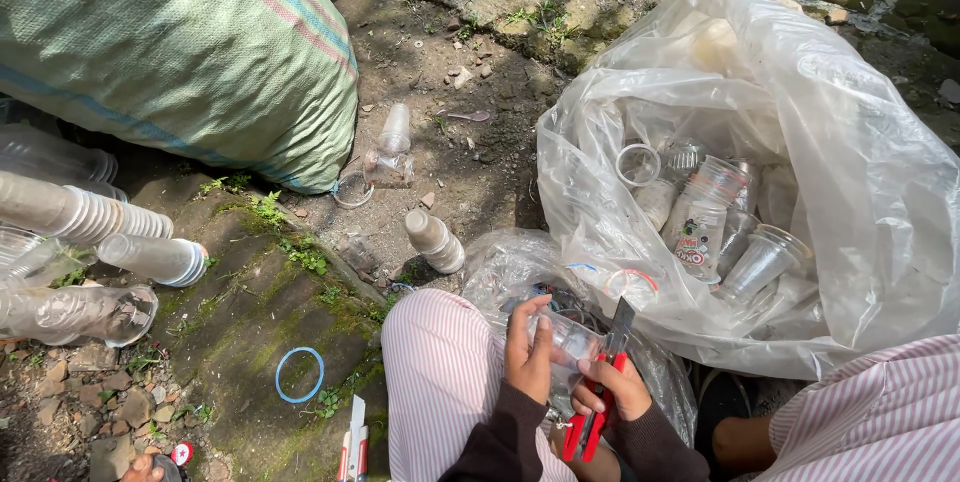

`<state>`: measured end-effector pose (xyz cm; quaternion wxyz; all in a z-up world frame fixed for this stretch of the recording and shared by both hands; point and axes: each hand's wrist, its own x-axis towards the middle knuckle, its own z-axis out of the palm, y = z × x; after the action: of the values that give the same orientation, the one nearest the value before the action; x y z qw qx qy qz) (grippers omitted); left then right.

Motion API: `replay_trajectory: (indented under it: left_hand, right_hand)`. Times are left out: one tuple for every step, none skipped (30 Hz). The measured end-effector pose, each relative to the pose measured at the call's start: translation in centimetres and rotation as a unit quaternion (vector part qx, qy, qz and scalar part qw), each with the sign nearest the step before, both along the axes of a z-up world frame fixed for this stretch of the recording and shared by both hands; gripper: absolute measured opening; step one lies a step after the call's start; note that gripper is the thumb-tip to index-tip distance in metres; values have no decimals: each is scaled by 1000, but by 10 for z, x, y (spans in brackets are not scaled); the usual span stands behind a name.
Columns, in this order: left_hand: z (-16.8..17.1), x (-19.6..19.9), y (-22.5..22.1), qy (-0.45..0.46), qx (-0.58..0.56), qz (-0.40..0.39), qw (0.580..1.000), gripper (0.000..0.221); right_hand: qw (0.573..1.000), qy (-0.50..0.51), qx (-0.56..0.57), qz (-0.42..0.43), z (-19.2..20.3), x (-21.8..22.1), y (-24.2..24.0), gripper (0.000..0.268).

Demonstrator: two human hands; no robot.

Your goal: Removing rims from plastic cups and sorting them into a bag for recycling

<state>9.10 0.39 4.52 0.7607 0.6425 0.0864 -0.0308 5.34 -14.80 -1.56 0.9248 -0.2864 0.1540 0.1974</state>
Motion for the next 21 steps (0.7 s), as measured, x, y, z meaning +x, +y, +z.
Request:
replay_trajectory:
  left_hand:
    - [-10,0,0,-1,1,-2,1000,38]
    - [-19,-2,1,14,12,10,1000,33]
    - [-29,-3,1,28,24,23,999,30]
    - [-32,-5,2,29,25,22,999,30]
    - [-36,-8,2,35,8,60,998,26]
    - [-39,-8,1,40,-11,97,994,26]
    - [-49,-3,5,39,-10,95,995,26]
    - [-59,-3,10,130,-82,146,977,30]
    - [-69,-2,15,218,-153,196,944,35]
    - [-64,5,23,218,-152,195,944,35]
    - [-59,11,32,145,-119,243,952,29]
    - [-53,19,41,70,-85,288,951,24]
    - [-36,42,60,69,-85,286,952,24]
    - [-18,62,78,20,-49,313,948,25]
    - [-1,81,98,-29,-13,338,940,28]
    - [-3,101,111,-31,-13,340,940,28]
    - [-3,120,125,-114,129,345,923,35]
    - [-2,144,138,-196,267,339,881,42]
    - [-5,159,148,-200,266,339,880,42]
    - [-9,175,157,-213,337,311,863,41]
    - [-14,191,164,-225,405,282,840,40]
  right_hand:
    - [1000,-1,1,-2,6,4,0,8]
    - [998,-27,-28,42,12,6,1,14]
    - [993,-53,-56,85,18,9,1,25]
    - [994,-52,-54,85,29,8,10,25]
    - [983,-116,-104,98,39,8,18,52]
    - [966,-179,-153,109,49,9,25,79]
    - [966,-179,-153,107,44,10,25,79]
    - [949,-195,-195,154,38,7,26,75]
    - [928,-209,-236,201,32,4,26,71]
    - [928,-209,-236,200,37,5,22,71]
    - [937,-198,-204,201,41,7,18,61]
    - [946,-188,-172,201,46,10,15,52]
    - [946,-188,-172,199,33,10,8,52]
    - [977,-115,-136,118,20,7,1,46]
    - [994,-40,-98,34,8,5,-6,39]
    - [994,-41,-98,36,4,5,-11,39]
    - [989,-11,-143,21,1,5,-15,50]
    - [982,17,-188,3,-3,8,-19,64]
    - [982,14,-187,1,-6,7,-17,64]
    - [977,52,-208,-14,-9,4,-17,56]
    - [969,91,-228,-28,-14,2,-17,49]
